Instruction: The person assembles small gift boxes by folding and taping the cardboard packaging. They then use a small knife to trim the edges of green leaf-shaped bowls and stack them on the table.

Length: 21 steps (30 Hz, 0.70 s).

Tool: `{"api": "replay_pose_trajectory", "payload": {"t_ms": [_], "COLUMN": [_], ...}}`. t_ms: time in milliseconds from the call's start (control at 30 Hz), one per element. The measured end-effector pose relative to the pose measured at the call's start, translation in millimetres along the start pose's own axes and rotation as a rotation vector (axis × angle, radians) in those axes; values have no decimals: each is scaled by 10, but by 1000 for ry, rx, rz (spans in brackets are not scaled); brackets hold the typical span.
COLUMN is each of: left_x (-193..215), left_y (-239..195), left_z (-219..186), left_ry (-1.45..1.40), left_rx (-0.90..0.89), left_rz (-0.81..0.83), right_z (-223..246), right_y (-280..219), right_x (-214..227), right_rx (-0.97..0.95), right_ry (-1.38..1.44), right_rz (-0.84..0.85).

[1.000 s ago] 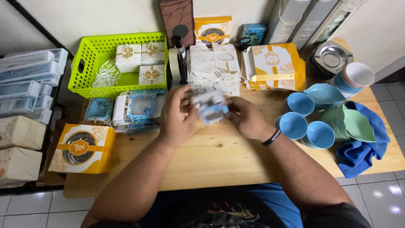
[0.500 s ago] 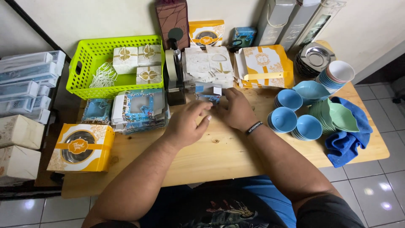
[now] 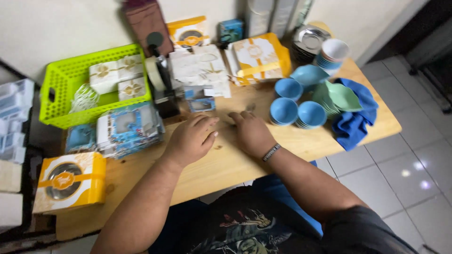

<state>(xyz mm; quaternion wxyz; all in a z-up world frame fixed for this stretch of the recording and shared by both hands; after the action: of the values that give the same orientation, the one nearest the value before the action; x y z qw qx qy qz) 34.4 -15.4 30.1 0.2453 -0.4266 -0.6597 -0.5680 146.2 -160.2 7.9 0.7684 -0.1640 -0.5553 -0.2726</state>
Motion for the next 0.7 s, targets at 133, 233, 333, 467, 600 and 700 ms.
{"api": "replay_pose_trajectory", "payload": {"t_ms": [133,233,333,467,600,700], "left_x": [0,-45,-89,-297,-282,-369], "left_y": [-33,-194,-303,-494,-546,-629], "left_z": [-280,-439,-503,-253,-134,-54], "left_ry": [-166,-453,-505,-275,-267,-261], "left_rx": [306,664,612,633,740,775], "left_rz": [203,289,142,118,110,97], "right_z": [-35,61,343,383,40,-905], "right_y": [42,-50,-226,-478,-751,-873], "right_x": [-130,-127,28,351,637,572], "right_rx": [47,-36,-22,151,272,232], "right_ry": [313,786,1043,726,712,676], "right_rz": [-166,-283,-111,-88,-263,-458]}}
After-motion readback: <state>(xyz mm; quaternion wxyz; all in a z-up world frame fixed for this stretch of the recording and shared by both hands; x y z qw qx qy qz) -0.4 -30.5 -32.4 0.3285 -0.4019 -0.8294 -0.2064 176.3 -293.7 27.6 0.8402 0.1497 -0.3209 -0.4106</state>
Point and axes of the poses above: each hand's wrist, its own y-axis towards the middle knuckle, its own x-axis out of the back of the hand, z = x × y, the point moved 4 cm from there along y, towards the middle knuckle, and after that the axes turned 4 degrees about y, right-handed, at the moved point
